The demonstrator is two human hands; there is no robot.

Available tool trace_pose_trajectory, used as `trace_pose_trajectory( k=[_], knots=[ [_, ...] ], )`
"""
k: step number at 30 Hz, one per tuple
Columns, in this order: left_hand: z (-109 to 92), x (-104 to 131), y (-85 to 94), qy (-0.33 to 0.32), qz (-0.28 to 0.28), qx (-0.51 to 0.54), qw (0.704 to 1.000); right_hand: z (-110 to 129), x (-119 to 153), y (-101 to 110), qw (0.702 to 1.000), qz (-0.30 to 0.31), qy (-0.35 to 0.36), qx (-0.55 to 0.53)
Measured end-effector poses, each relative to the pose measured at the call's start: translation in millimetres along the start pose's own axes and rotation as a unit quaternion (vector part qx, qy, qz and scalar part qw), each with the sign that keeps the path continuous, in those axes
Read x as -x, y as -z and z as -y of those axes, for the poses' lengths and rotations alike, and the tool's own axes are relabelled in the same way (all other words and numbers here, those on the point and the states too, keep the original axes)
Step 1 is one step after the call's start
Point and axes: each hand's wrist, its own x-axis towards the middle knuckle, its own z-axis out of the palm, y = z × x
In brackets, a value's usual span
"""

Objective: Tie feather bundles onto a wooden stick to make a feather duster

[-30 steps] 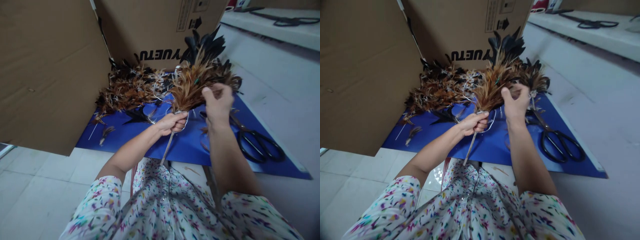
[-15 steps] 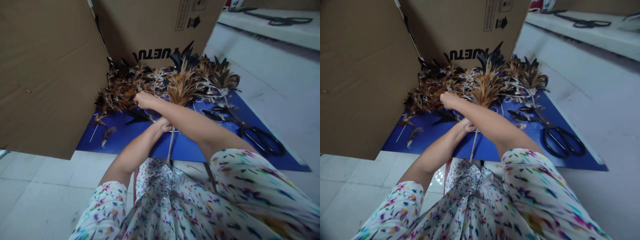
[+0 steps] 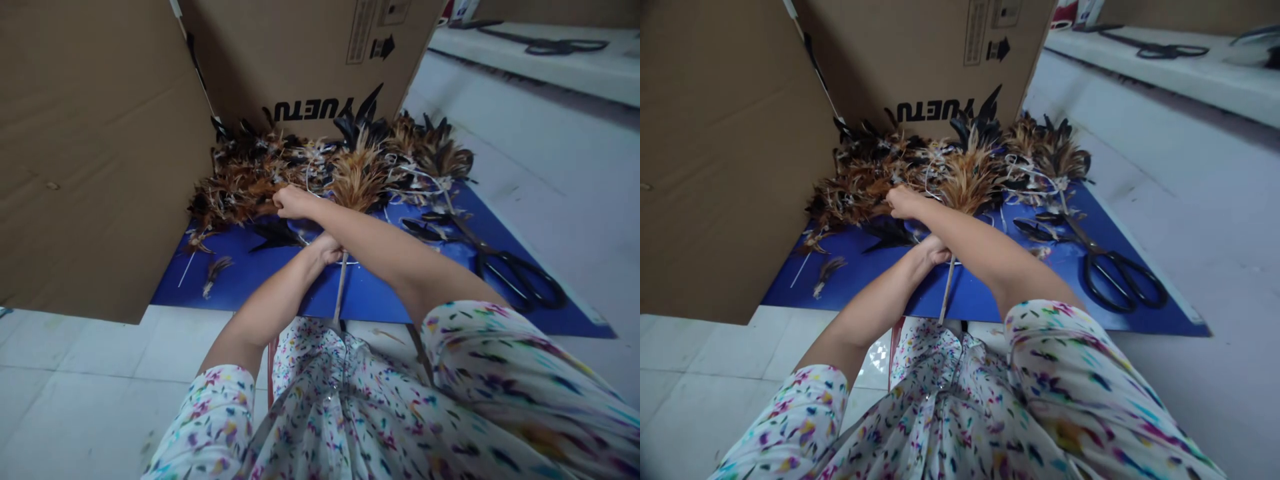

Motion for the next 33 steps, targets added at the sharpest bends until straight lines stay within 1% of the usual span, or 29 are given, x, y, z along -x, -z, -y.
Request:
trace_pose_trajectory(
  k=[2, 3, 5, 7, 9, 10, 12, 14, 16, 18, 22, 25, 29, 33],
  knots=[
    [-0.3, -0.4, -3.9, 0.008, 0.027, -0.059, 0.998, -7.5, 11.2, 10.6, 0.993, -0.05, 0.002, -0.107],
    [-1.1, 0.5, -5.6, 0.013, 0.047, -0.092, 0.995, -11.3, 17.9, 15.8, 0.981, -0.07, -0.005, -0.183],
    [-3.5, 3.9, -7.9, 0.02, 0.088, -0.141, 0.986, -18.6, 34.1, 25.7, 0.936, -0.085, -0.028, -0.341],
    [-5.5, 8.0, -9.0, 0.021, 0.11, -0.158, 0.981, -26.0, 54.3, 35.2, 0.88, -0.098, -0.04, -0.464],
    [-6.3, 11.2, -9.3, 0.019, 0.123, -0.167, 0.978, -34.0, 78.5, 44.3, 0.834, -0.124, -0.032, -0.537],
    [-6.2, 12.3, -9.4, 0.016, 0.127, -0.172, 0.977, -38.1, 91.8, 48.5, 0.818, -0.14, -0.026, -0.557],
    [-5.1, 13.6, -9.6, 0.013, 0.131, -0.183, 0.974, -46.3, 119.1, 55.5, 0.798, -0.175, -0.023, -0.576],
    [-3.7, 14.1, -10.1, 0.012, 0.128, -0.197, 0.972, -53.7, 144.3, 59.3, 0.787, -0.211, -0.032, -0.579],
    [-2.3, 14.5, -10.6, 0.015, 0.123, -0.209, 0.97, -60.1, 164.2, 58.5, 0.776, -0.245, -0.037, -0.58],
    [-1.2, 14.8, -11.1, 0.015, 0.114, -0.217, 0.969, -66.0, 177.1, 52.6, 0.761, -0.271, -0.035, -0.588],
    [-0.3, 15.9, -11.7, 0.021, 0.092, -0.22, 0.971, -76.9, 186.7, 32.6, 0.73, -0.288, -0.037, -0.619],
    [-0.9, 17.9, -13.0, 0.028, 0.092, -0.216, 0.972, -83.0, 189.1, 22.6, 0.718, -0.277, -0.032, -0.637],
    [-1.6, 22.4, -17.6, 0.046, 0.094, -0.208, 0.972, -88.1, 193.0, 22.3, 0.717, -0.261, -0.025, -0.646],
    [-0.7, 24.7, -21.3, 0.048, 0.069, -0.213, 0.973, -93.0, 194.6, 24.0, 0.714, -0.256, -0.04, -0.651]
  ],
)
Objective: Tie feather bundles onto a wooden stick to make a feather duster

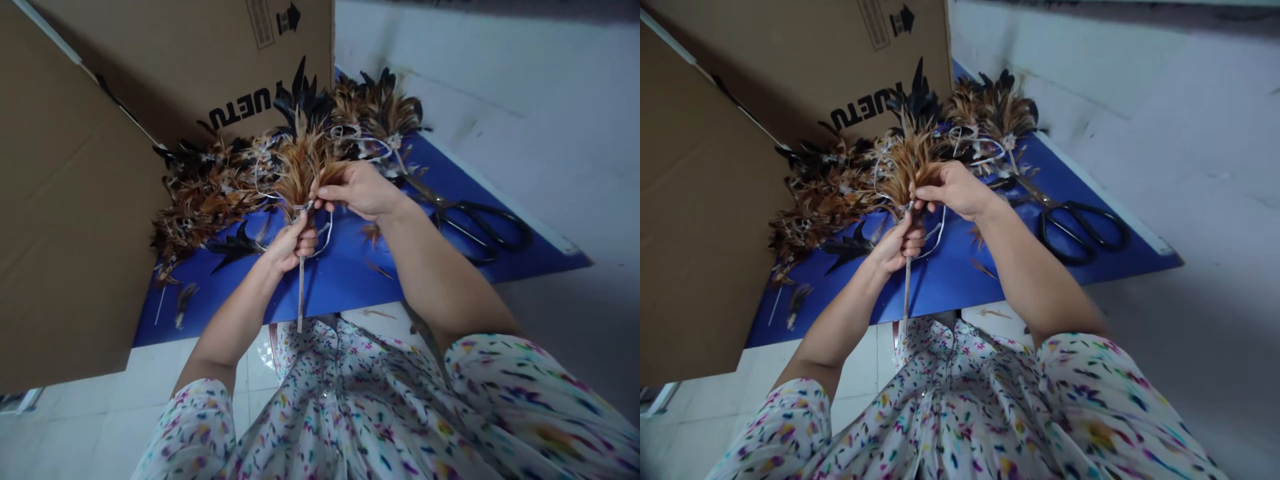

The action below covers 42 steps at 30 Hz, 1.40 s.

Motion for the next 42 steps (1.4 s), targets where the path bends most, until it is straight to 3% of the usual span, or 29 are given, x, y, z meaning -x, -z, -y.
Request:
trace_pose_trajectory(
  k=[7, 13, 15, 24, 34, 42],
  knots=[
    [-0.1, -3.6, 2.6, 0.012, 0.016, 0.007, 1.0, -2.1, 0.0, 5.6, 0.998, -0.05, -0.009, 0.034],
    [-1.3, -2.3, 1.6, 0.033, 0.027, 0.023, 0.999, -6.5, -0.7, 3.3, 0.992, 0.092, 0.02, 0.079],
    [-1.1, -2.1, 1.2, 0.036, 0.035, 0.019, 0.999, -8.1, -1.7, 3.1, 0.988, 0.111, 0.03, 0.101],
    [3.7, 0.9, 0.0, 0.003, 0.024, -0.019, 1.0, -10.4, -5.2, 0.7, 0.985, 0.085, 0.037, 0.144],
    [4.2, -0.6, 3.7, -0.007, 0.051, -0.039, 0.998, -13.0, -4.9, 0.1, 0.98, 0.073, 0.038, 0.179],
    [5.0, -2.3, 7.5, -0.015, 0.069, -0.065, 0.995, -19.6, -6.1, 4.8, 0.949, 0.099, 0.084, 0.287]
  ],
)
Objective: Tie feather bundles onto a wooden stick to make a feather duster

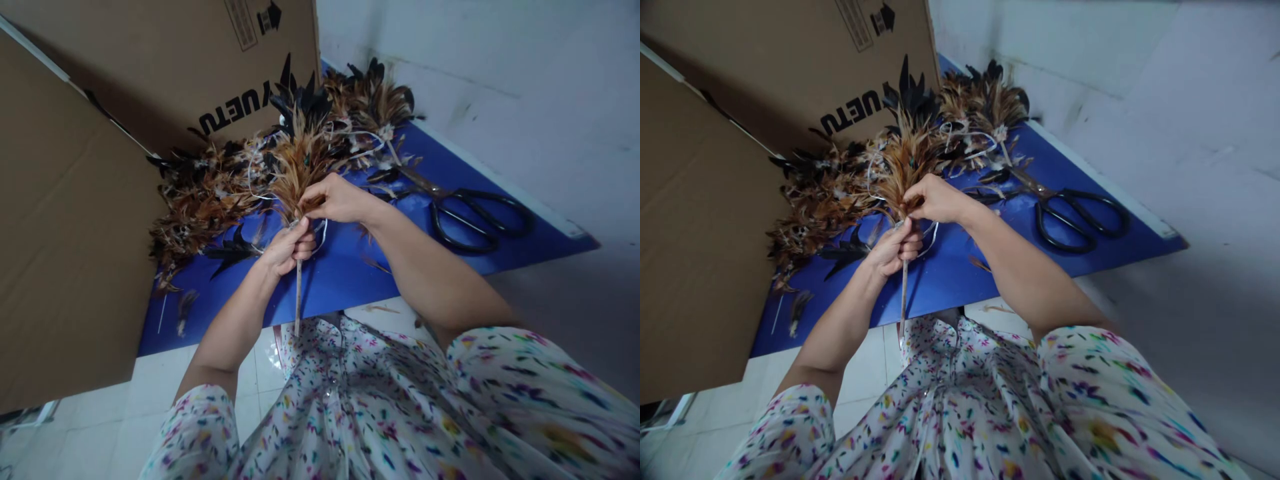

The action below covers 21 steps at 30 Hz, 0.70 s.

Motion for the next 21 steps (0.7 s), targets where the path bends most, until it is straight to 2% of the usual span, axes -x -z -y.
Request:
trace_pose_trajectory(
  k=[4, 7, 10, 15, 21],
  knots=[
    [-0.1, -0.1, 0.8, 0.005, -0.004, 0.003, 1.0, 2.6, 1.0, 1.5, 1.0, -0.015, -0.023, 0.005],
    [0.5, -0.2, 0.7, 0.002, -0.011, 0.002, 1.0, 3.8, 1.8, 3.6, 0.997, -0.05, -0.051, -0.037],
    [1.4, -0.4, -0.8, 0.01, -0.029, 0.006, 0.999, 2.4, 1.6, 6.2, 0.985, -0.127, -0.081, -0.083],
    [2.4, -0.4, -5.4, 0.02, -0.062, 0.017, 0.998, -4.2, -2.0, 11.4, 0.952, -0.289, -0.083, -0.061],
    [3.8, -1.6, -6.3, 0.012, -0.068, 0.015, 0.997, -7.8, -7.5, 12.3, 0.925, -0.375, -0.053, -0.02]
  ],
)
